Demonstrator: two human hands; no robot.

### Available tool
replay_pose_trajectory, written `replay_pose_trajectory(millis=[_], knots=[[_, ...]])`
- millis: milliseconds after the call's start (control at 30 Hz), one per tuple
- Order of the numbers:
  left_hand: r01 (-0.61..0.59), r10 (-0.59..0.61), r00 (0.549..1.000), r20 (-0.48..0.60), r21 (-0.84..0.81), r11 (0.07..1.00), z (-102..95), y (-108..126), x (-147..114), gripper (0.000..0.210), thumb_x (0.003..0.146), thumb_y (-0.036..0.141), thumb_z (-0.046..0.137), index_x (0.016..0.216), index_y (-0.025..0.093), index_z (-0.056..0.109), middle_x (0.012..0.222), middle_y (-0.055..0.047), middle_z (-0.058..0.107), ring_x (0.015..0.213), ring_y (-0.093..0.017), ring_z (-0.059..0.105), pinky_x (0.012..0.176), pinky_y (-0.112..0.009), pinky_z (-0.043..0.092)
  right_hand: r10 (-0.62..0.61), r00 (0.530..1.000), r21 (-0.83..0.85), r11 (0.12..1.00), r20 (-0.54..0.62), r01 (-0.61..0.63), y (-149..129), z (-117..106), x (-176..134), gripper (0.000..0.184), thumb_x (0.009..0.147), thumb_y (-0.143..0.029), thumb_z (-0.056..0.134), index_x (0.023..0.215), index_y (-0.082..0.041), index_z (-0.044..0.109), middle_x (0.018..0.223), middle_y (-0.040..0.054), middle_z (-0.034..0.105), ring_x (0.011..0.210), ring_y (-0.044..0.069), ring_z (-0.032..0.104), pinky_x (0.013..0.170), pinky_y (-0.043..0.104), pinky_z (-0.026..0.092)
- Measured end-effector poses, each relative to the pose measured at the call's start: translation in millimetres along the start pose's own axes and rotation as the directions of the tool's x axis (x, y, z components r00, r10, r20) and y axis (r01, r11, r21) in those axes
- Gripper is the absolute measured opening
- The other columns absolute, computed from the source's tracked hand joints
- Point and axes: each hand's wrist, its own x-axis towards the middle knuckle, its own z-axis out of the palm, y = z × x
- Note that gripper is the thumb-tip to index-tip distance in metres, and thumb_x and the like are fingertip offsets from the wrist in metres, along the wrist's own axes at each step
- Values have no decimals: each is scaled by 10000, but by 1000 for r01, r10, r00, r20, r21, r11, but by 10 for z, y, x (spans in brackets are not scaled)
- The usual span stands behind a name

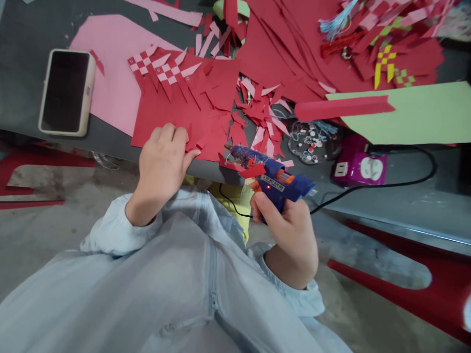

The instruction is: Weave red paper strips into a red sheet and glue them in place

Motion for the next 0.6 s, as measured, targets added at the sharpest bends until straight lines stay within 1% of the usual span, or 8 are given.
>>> replay_pose_trajectory(millis=[100,167,233,300,433,533,600], knots=[[2,-2,1000,-19,0,1000,-11,-4,5,249,999,412,506,1120,209,585,1074,-120,643,1028,-313,605,827,-421,478,12,1000,20,1000,0,-12,17,2,-3,323,907,-414,626,665,-220,532,515,-30,514,500,124,490,497,274,405],[-6,7,1000,-28,19,1000,-35,-9,5,238,1010,393,483,1144,229,592,1062,-107,651,1013,-297,607,786,-400,475,11,1000,29,1000,5,-11,19,5,-3,257,907,-414,630,754,-213,583,524,-40,522,492,121,484,493,273,403],[-21,22,1000,-13,58,998,-68,-17,6,244,1025,375,440,1141,242,610,1053,-101,655,989,-284,607,736,-388,467,5,1000,28,1000,9,-5,17,7,-1,202,907,-402,630,859,-205,628,538,-47,534,490,120,485,496,272,405],[-46,43,999,29,95,994,-103,-31,8,281,1042,357,383,1134,250,626,1052,-97,655,969,-272,602,708,-386,459,1,1000,28,1000,13,-2,15,10,2,185,908,-385,628,923,-201,646,551,-51,544,497,119,493,508,272,414],[-108,101,993,68,113,988,-144,-83,13,325,1055,342,332,1093,263,644,1038,-75,659,949,-253,603,688,-373,456,13,1000,18,1000,17,-14,26,18,7,184,901,-380,633,903,-197,644,552,-51,535,504,118,493,513,271,411],[-133,128,989,79,75,988,-164,-134,15,301,1046,340,365,1055,268,657,1043,-69,667,970,-266,620,682,-366,455,30,1000,4,1000,10,-30,41,29,14,210,896,-404,641,906,-194,640,574,-45,539,515,120,492,508,270,404],[-154,149,984,97,48,987,-184,-167,14,287,1037,375,398,1088,257,653,1071,-83,672,999,-280,626,703,-369,469,29,1000,-6,1000,9,-29,47,36,19,220,896,-415,641,903,-195,633,587,-43,533,524,121,488,511,271,403]])
